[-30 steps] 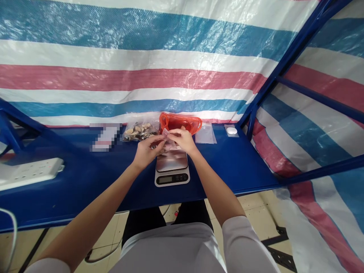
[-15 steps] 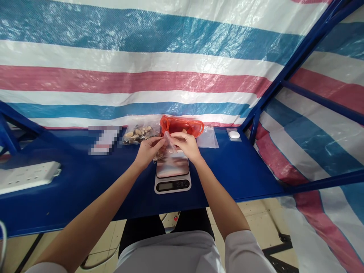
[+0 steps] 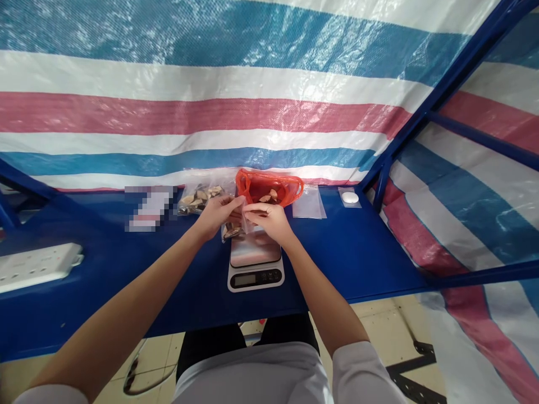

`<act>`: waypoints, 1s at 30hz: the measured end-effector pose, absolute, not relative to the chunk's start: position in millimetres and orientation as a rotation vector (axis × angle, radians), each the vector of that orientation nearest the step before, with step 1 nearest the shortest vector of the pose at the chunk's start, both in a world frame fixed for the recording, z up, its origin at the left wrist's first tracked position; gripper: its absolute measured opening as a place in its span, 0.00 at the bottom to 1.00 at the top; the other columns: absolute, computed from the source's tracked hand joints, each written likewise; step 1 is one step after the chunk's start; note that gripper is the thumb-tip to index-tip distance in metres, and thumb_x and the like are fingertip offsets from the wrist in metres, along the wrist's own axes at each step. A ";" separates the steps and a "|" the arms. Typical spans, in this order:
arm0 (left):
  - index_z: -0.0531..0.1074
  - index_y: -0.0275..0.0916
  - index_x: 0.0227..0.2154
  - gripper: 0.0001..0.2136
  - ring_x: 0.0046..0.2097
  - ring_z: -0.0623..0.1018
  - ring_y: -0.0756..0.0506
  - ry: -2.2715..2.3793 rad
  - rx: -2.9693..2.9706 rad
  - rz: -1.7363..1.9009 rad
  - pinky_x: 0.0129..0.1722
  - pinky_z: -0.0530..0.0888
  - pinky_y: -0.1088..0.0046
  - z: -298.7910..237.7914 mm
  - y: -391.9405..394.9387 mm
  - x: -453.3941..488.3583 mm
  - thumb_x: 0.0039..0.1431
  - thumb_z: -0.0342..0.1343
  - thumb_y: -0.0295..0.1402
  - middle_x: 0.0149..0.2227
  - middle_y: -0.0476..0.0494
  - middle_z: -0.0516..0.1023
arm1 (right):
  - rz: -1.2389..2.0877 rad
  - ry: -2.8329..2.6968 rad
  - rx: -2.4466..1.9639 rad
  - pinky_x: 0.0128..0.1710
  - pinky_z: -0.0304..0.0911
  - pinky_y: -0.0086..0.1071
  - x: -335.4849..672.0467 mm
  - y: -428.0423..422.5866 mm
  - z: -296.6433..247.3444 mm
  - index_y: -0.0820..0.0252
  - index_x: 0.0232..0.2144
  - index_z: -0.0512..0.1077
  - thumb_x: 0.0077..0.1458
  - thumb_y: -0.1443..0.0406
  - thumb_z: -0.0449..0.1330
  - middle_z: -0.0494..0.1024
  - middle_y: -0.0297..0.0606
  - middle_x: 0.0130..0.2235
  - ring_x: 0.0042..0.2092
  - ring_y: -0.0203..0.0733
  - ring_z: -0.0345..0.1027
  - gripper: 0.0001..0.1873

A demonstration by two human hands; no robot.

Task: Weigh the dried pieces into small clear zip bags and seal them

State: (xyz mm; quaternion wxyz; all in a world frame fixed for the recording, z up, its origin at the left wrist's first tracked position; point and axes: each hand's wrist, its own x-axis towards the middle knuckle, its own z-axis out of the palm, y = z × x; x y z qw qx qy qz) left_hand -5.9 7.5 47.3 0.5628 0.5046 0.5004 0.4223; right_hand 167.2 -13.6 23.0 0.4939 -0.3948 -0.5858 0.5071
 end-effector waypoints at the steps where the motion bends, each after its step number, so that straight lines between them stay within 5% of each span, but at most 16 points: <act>1: 0.74 0.35 0.27 0.18 0.27 0.81 0.45 1.184 1.179 0.979 0.29 0.78 0.69 48.4 9.1 -6.2 0.50 0.67 0.47 0.26 0.42 0.81 | 1.222 -1.434 -0.958 0.41 0.77 0.39 167.3 -13.8 22.8 0.57 0.38 0.83 0.46 0.55 0.71 0.84 0.37 0.37 0.36 0.41 0.77 0.17; 12: 0.78 0.34 0.25 0.18 0.28 0.79 0.47 1.094 1.295 0.982 0.35 0.80 0.67 47.9 14.1 -12.4 0.43 0.70 0.46 0.26 0.44 0.80 | 1.156 -1.459 -1.060 0.41 0.76 0.37 169.9 -6.8 19.7 0.57 0.41 0.82 0.50 0.56 0.68 0.82 0.36 0.34 0.34 0.39 0.78 0.16; 22: 0.80 0.35 0.25 0.18 0.24 0.74 0.50 1.081 1.413 0.980 0.26 0.72 0.75 45.4 10.5 -17.8 0.46 0.69 0.49 0.23 0.45 0.78 | 1.077 -1.683 -1.156 0.35 0.74 0.35 169.3 -5.5 34.0 0.58 0.36 0.83 0.54 0.53 0.67 0.82 0.37 0.31 0.37 0.45 0.79 0.15; 30: 0.81 0.34 0.28 0.19 0.28 0.78 0.49 1.020 1.253 0.949 0.33 0.77 0.72 45.1 8.6 -15.7 0.39 0.73 0.45 0.27 0.44 0.81 | 1.072 -1.660 -1.194 0.33 0.73 0.34 169.0 0.1 34.4 0.57 0.30 0.83 0.51 0.62 0.66 0.80 0.34 0.28 0.31 0.41 0.77 0.07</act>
